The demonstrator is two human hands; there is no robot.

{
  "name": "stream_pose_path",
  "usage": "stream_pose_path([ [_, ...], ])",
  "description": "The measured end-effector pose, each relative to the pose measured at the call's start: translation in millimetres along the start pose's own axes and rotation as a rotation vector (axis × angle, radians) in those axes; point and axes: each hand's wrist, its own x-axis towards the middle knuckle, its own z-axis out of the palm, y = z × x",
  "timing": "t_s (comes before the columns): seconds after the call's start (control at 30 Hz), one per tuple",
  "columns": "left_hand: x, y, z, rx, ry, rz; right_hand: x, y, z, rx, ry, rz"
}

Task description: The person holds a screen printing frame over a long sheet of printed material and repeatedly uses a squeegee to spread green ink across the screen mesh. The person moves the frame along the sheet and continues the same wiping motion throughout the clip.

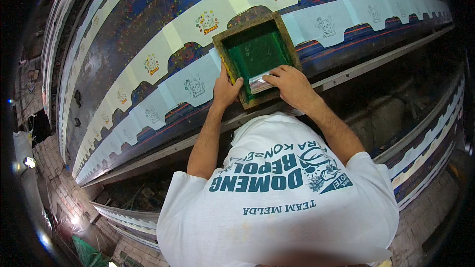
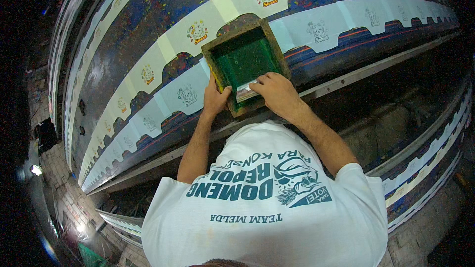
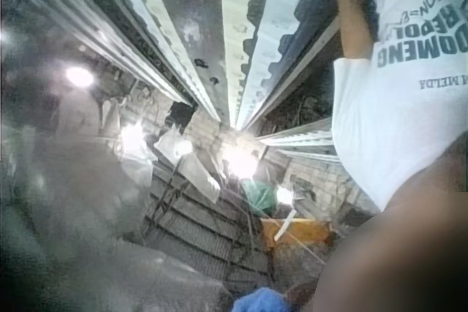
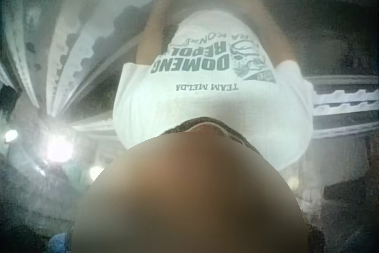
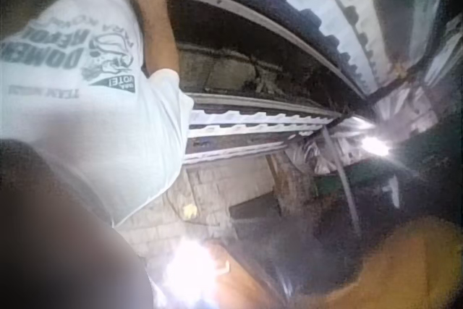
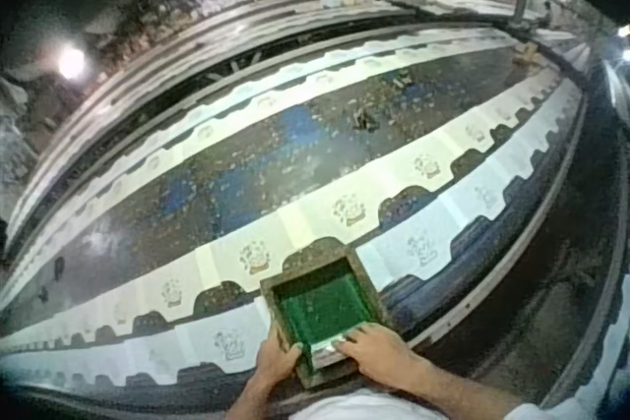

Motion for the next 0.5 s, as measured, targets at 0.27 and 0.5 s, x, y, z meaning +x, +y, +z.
stream_pose_path([
  [0.27, -3, 15, -3, 0.129, -0.01, -0.053, 98, 30, -19, -0.05, 0.044, -0.012],
  [0.5, -4, 27, -7, 0.056, -0.056, -0.14, 69, 20, -2, -0.054, 0.037, 0.026],
])
